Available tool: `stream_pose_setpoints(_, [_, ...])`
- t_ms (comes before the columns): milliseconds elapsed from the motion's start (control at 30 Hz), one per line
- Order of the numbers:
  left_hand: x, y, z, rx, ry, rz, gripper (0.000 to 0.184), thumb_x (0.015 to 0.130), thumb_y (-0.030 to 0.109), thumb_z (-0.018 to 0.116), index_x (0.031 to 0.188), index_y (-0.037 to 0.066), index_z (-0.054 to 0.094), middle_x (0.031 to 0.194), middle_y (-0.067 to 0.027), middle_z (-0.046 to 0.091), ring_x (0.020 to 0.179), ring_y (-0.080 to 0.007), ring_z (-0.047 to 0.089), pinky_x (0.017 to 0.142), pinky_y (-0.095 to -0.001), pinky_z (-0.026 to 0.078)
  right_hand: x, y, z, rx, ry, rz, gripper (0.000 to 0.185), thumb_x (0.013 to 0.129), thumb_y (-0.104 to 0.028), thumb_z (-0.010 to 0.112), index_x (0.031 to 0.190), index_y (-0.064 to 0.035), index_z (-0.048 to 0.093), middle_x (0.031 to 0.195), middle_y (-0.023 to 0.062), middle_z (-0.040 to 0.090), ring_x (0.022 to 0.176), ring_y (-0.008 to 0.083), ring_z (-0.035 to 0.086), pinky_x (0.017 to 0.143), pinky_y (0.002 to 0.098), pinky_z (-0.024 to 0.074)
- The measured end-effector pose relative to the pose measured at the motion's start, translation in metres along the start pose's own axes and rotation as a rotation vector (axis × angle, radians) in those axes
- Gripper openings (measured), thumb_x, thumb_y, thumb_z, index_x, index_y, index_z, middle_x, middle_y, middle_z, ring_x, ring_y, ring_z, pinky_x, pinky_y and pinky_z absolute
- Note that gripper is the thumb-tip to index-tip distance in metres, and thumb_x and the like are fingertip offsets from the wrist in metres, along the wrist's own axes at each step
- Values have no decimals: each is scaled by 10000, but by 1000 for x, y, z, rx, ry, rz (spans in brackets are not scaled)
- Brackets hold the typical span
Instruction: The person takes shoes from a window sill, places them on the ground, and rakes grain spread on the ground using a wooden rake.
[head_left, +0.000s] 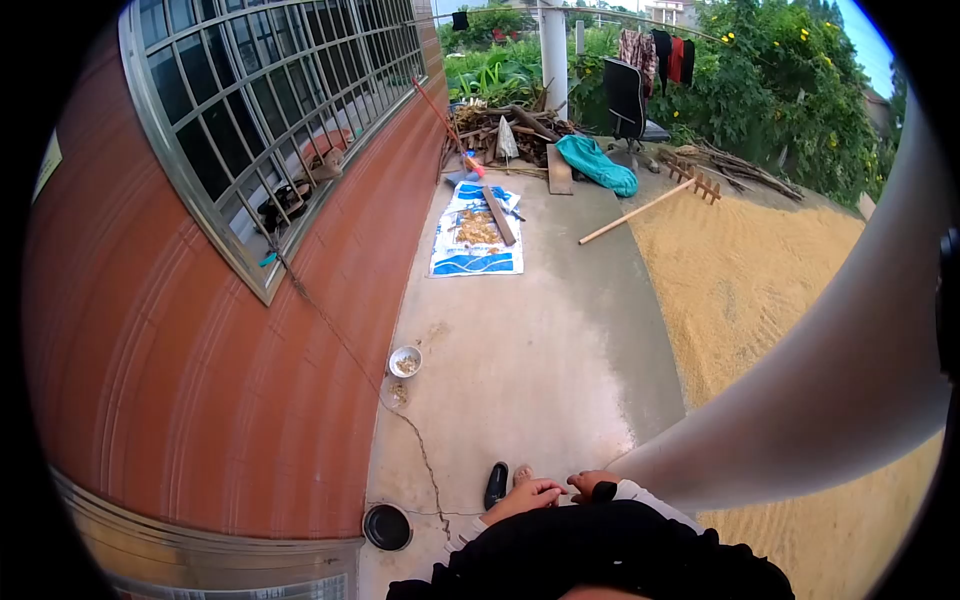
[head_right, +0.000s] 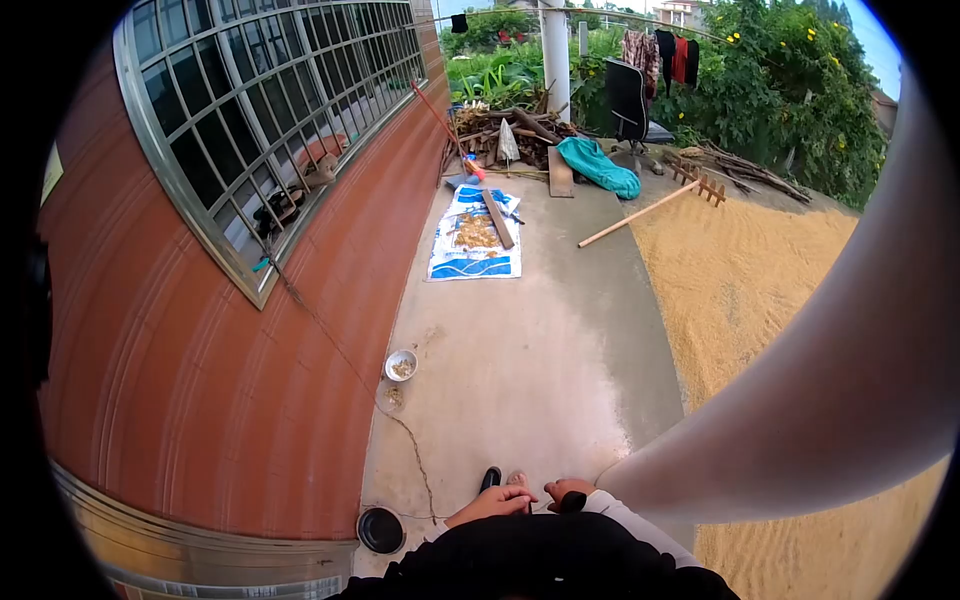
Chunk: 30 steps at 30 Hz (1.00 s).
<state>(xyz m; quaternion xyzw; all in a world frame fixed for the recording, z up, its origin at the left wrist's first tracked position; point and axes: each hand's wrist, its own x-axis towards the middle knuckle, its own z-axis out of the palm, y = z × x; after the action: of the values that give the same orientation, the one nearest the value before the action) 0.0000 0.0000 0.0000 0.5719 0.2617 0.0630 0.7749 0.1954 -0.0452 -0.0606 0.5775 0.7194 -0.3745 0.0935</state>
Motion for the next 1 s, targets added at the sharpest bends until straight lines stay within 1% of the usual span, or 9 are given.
stream_pose_setpoints(67, [9, 3, 14, -12, 21, -53, 222, 826, 187, 455, 978, 51, 543, 736, 2, 519, 569, -48, 465, 514, -175, 387, -18, 23, 13, -54, -67, -17, 398, 723, -279, 558, 1055, -76, 475, 938, 165, 556, 880, 298, 534, 737, 371, 430])
stream_pose_setpoints(133, [44, 67, -85, 20, 23, -50, 219, 826, 185, 452, 970, 47, 544, 720, 3, 513, 556, -48, 456, 501, -178, 386, 55, 28, -70, -12, 60, -7, 390, 721, -272, 557, 1045, -68, 481, 905, 152, 569, 866, 294, 541, 732, 366, 433])
stream_pose_setpoints(200, [43, 86, -122, 78, 67, -90, 217, 824, 184, 446, 955, 41, 545, 691, 4, 499, 541, -50, 439, 473, -181, 381, 84, 31, -81, 225, 166, 15, 347, 708, -250, 562, 994, -58, 524, 839, 121, 597, 837, 282, 556, 722, 350, 438])
stream_pose_setpoints(300, [59, 106, -152, 81, 43, -91, 218, 846, 188, 443, 970, 40, 543, 708, 24, 519, 593, -37, 455, 520, -179, 393, 101, 89, -65, 243, 238, 158, 313, 700, -235, 560, 965, -67, 558, 856, 133, 597, 842, 279, 559, 726, 342, 439])
stream_pose_setpoints(467, [81, 104, -200, -14, 53, -72, 211, 833, 179, 455, 960, 35, 541, 713, 17, 506, 591, -39, 450, 533, -171, 393, 103, 221, 53, 87, -213, 607, 376, 628, -325, 604, 889, -55, 615, 960, 141, 577, 897, 273, 552, 777, 346, 423])
stream_pose_setpoints(533, [97, 94, -221, -33, 62, -31, 213, 834, 190, 471, 964, 37, 541, 716, 17, 516, 626, -33, 464, 566, -164, 393, 67, 203, 5, 172, -246, 701, 371, 609, -324, 616, 877, -69, 623, 954, 127, 583, 901, 267, 552, 765, 344, 427])
stream_pose_setpoints(733, [152, 129, -298, -65, 151, -89, 222, 831, 182, 475, 965, 20, 547, 727, 14, 530, 622, -34, 474, 551, -171, 394, 155, 261, -6, 308, -137, 676, 364, 628, -348, 588, 875, -83, 625, 931, 115, 592, 885, 265, 557, 757, 337, 430])
stream_pose_setpoints(933, [225, 203, -362, -5, 188, -70, 233, 824, 186, 484, 975, 19, 541, 724, 19, 525, 591, -32, 462, 530, -160, 383, 284, 310, -128, 415, -85, 499, 311, 651, -325, 567, 823, -74, 628, 770, 112, 618, 714, 222, 597, 685, 324, 464])
stream_pose_setpoints(1000, [252, 228, -380, 7, 210, -103, 229, 826, 184, 477, 978, 23, 537, 720, 17, 520, 585, -35, 463, 525, -160, 385, 300, 280, -228, 330, 154, 539, 305, 674, -288, 564, 903, -92, 607, 910, 125, 592, 867, 268, 551, 779, 345, 429])
